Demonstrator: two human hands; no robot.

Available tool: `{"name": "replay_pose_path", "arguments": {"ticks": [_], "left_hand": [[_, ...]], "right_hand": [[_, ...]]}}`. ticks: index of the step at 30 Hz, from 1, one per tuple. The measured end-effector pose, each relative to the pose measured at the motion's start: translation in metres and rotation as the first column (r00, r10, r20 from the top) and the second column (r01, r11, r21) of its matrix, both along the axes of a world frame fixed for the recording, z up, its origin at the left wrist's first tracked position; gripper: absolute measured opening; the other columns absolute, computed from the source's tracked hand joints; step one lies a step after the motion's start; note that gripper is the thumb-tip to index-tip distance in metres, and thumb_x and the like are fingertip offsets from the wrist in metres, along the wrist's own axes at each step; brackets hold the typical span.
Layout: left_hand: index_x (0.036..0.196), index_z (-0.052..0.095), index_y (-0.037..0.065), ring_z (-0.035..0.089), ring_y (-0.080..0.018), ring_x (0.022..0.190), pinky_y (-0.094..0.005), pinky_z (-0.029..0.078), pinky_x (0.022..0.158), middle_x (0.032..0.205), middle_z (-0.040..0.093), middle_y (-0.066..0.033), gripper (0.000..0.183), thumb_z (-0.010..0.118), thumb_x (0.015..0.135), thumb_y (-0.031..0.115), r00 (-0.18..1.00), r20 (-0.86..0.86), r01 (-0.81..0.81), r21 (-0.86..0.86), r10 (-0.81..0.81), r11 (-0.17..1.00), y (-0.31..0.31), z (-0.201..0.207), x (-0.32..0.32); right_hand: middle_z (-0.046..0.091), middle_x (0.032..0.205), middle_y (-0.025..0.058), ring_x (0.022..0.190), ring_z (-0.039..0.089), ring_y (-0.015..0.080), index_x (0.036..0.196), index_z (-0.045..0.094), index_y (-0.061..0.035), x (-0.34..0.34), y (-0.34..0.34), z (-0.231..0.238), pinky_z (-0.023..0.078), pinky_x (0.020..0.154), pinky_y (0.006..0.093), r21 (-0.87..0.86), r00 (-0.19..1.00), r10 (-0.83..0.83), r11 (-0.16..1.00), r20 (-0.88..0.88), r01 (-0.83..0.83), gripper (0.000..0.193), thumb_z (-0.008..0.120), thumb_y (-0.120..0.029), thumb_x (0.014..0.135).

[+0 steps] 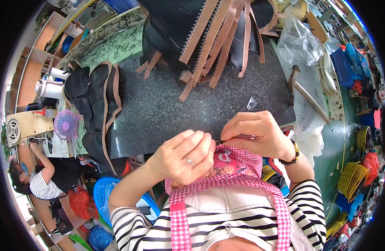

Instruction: The person assembles black leather-like bags by hand, attaching zipper pulls and applying adhesive to seams. They handle multiple bag units, stacking them on the table and occasionally using a brush to spread glue on the edges.

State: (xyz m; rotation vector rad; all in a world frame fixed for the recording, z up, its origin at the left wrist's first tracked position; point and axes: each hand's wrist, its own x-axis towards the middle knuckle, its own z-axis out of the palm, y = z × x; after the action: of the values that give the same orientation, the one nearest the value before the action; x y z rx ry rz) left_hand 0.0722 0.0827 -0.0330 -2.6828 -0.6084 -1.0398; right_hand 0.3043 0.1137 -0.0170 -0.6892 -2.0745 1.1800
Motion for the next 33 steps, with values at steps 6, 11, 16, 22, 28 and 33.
{"name": "replay_pose_path", "arguments": {"ticks": [6,11,16,22,28,33], "left_hand": [[0.074,0.066,0.003,0.063,-0.0224,0.080,-0.0308,0.054,0.066,0.087,0.066,-0.0120,0.012,0.072,0.064,0.002,0.998,-0.055,0.012,0.033,-0.010,0.999,-0.008,0.005,-0.004],[0.076,0.067,0.003,0.063,-0.0224,0.081,-0.0314,0.054,0.072,0.087,0.065,-0.0109,0.013,0.067,0.065,0.009,0.975,-0.221,0.038,0.063,-0.023,0.997,-0.011,0.014,-0.009],[0.078,0.067,0.003,0.063,-0.0222,0.081,-0.0327,0.054,0.074,0.086,0.066,-0.0105,0.017,0.062,0.065,0.014,0.958,-0.287,0.017,0.076,0.005,0.997,-0.013,0.017,-0.009],[0.078,0.066,0.002,0.064,-0.0232,0.080,-0.0348,0.055,0.074,0.085,0.066,-0.0115,0.018,0.062,0.065,0.014,0.951,-0.310,-0.020,-0.030,0.010,0.999,-0.010,0.010,-0.011],[0.078,0.067,0.001,0.066,-0.0237,0.073,-0.0332,0.056,0.064,0.081,0.066,-0.0097,0.016,0.069,0.062,-0.003,0.992,0.125,0.044,-0.495,0.021,0.868,-0.005,-0.021,-0.022],[0.079,0.067,0.002,0.067,-0.0243,0.074,-0.0327,0.055,0.063,0.080,0.067,-0.0088,0.022,0.069,0.059,-0.006,0.933,0.352,0.189,-0.648,0.070,0.737,-0.009,-0.027,-0.015]], "right_hand": [[0.067,0.079,0.0097,0.069,0.068,0.0249,0.091,0.069,-0.0031,-0.011,-0.008,0.008,0.054,0.060,0.0331,0.038,0.989,-0.024,0.999,0.148,0.019,0.014,0.071,-0.007,0.079],[0.064,0.071,0.0099,0.064,0.065,0.0285,0.082,0.064,-0.0030,-0.018,-0.007,0.013,0.052,0.057,0.0366,0.211,0.962,0.026,0.974,0.272,-0.086,0.008,0.068,-0.008,0.077],[0.060,0.066,0.0115,0.062,0.063,0.0308,0.072,0.054,-0.0024,-0.023,0.006,0.015,0.051,0.056,0.0404,0.203,0.895,0.165,0.942,0.415,-0.268,0.013,0.066,-0.008,0.072],[0.061,0.066,0.0112,0.062,0.065,0.0297,0.072,0.057,-0.0009,-0.032,-0.010,-0.005,0.051,0.054,0.0375,0.277,0.940,-0.023,0.958,0.341,-0.077,0.014,0.068,-0.008,0.074],[0.069,0.089,0.0076,0.078,0.066,0.0110,0.095,0.070,0.0008,-0.012,-0.023,-0.031,0.053,0.068,0.0242,-0.620,0.974,-0.202,0.779,-0.103,0.096,0.011,0.068,-0.001,0.084],[0.065,0.093,0.0060,0.083,0.061,0.0094,0.102,0.070,0.0020,-0.011,-0.013,-0.041,0.051,0.075,0.0228,-0.613,0.970,0.045,0.767,-0.241,-0.188,0.025,0.075,-0.012,0.082]]}}
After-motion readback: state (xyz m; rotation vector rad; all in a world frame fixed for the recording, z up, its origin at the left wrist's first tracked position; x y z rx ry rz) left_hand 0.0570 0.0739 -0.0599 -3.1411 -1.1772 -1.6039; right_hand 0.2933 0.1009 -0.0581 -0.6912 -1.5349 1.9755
